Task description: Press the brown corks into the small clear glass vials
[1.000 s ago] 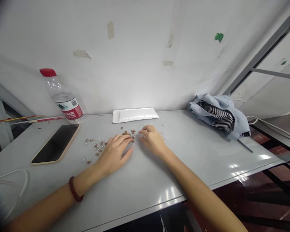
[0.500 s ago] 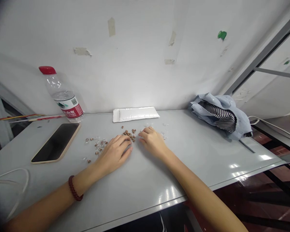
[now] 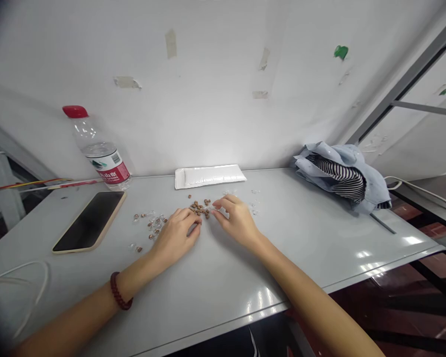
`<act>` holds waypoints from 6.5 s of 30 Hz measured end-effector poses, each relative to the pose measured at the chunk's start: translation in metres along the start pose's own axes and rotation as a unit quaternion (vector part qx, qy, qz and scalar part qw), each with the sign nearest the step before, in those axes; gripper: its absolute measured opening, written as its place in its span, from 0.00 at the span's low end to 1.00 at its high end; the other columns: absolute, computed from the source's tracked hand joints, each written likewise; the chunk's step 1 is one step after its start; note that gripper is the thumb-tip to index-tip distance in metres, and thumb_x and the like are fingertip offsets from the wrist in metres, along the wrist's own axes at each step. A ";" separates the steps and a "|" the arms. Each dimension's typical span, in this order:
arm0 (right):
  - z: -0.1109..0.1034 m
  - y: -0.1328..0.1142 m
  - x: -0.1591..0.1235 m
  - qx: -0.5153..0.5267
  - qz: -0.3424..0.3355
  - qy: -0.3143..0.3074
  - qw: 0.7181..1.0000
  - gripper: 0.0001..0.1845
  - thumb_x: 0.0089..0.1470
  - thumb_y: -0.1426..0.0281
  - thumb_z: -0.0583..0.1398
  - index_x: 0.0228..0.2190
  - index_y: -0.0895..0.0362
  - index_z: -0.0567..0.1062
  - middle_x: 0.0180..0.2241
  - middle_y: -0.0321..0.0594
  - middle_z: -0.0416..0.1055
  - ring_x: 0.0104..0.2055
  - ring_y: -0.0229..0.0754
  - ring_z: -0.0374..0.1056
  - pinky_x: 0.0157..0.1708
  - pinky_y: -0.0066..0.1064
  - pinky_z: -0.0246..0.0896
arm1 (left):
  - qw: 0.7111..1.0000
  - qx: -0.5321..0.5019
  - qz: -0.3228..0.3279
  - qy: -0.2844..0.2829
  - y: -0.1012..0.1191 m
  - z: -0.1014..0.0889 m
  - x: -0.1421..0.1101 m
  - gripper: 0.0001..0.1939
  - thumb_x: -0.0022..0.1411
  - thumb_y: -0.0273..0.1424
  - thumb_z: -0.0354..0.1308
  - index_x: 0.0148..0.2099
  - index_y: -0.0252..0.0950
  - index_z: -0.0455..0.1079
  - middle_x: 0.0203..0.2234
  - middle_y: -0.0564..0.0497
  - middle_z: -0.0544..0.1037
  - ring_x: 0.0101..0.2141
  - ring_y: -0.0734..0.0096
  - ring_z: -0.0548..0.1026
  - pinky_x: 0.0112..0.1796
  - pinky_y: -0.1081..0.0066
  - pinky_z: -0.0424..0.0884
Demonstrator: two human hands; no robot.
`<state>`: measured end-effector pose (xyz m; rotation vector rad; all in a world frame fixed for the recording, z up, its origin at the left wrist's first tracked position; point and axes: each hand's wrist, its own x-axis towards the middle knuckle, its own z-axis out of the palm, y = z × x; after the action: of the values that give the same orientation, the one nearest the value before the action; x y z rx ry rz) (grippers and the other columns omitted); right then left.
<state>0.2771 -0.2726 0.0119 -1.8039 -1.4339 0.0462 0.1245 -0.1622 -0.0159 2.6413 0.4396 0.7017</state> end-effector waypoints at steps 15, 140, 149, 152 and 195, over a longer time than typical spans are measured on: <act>0.002 -0.010 -0.005 0.382 0.221 -0.104 0.891 0.11 0.50 0.64 0.65 0.35 0.57 0.77 0.28 0.36 0.72 0.26 0.34 0.65 0.35 0.33 0.62 | 0.976 -0.171 0.015 0.137 0.017 -0.014 -0.010 0.06 0.61 0.22 0.54 0.37 0.38 0.67 0.31 0.51 0.76 0.34 0.68 0.75 0.35 0.68 0.73; 0.001 -0.009 -0.003 0.399 0.201 -0.209 0.870 0.16 0.56 0.60 0.60 0.35 0.62 0.76 0.22 0.33 0.67 0.19 0.31 0.63 0.22 0.28 0.59 | 0.968 -0.199 0.052 0.143 0.007 -0.012 -0.008 0.06 0.59 0.22 0.59 0.34 0.38 0.74 0.29 0.51 0.81 0.31 0.68 0.77 0.32 0.67 0.75; 0.001 -0.012 -0.007 0.345 0.181 -0.202 0.899 0.16 0.58 0.59 0.58 0.35 0.61 0.76 0.22 0.33 0.66 0.20 0.31 0.61 0.23 0.26 0.57 | 0.967 -0.222 0.018 0.123 0.010 -0.015 -0.009 0.06 0.56 0.23 0.61 0.31 0.39 0.75 0.26 0.53 0.80 0.29 0.69 0.77 0.31 0.68 0.75; 0.001 -0.012 -0.007 0.326 0.175 -0.204 0.906 0.16 0.59 0.60 0.57 0.35 0.60 0.76 0.22 0.33 0.66 0.20 0.31 0.61 0.23 0.26 0.57 | 0.967 -0.229 0.006 0.116 0.010 -0.015 -0.010 0.05 0.55 0.23 0.62 0.31 0.39 0.76 0.25 0.53 0.80 0.27 0.70 0.76 0.30 0.68 0.75; -0.027 0.015 0.002 -0.161 -0.026 -0.141 0.977 0.10 0.56 0.77 0.57 0.39 0.59 0.76 0.39 0.45 0.70 0.34 0.42 0.68 0.34 0.33 0.62 | 0.998 0.055 0.003 0.042 0.001 -0.004 -0.005 0.13 0.63 0.25 0.51 0.50 0.33 0.68 0.45 0.43 0.73 0.47 0.53 0.66 0.45 0.54 0.67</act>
<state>0.3032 -0.2861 0.0222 -2.0833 -1.7703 0.0473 0.1184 -0.1637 -0.0142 2.7253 0.5068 0.8143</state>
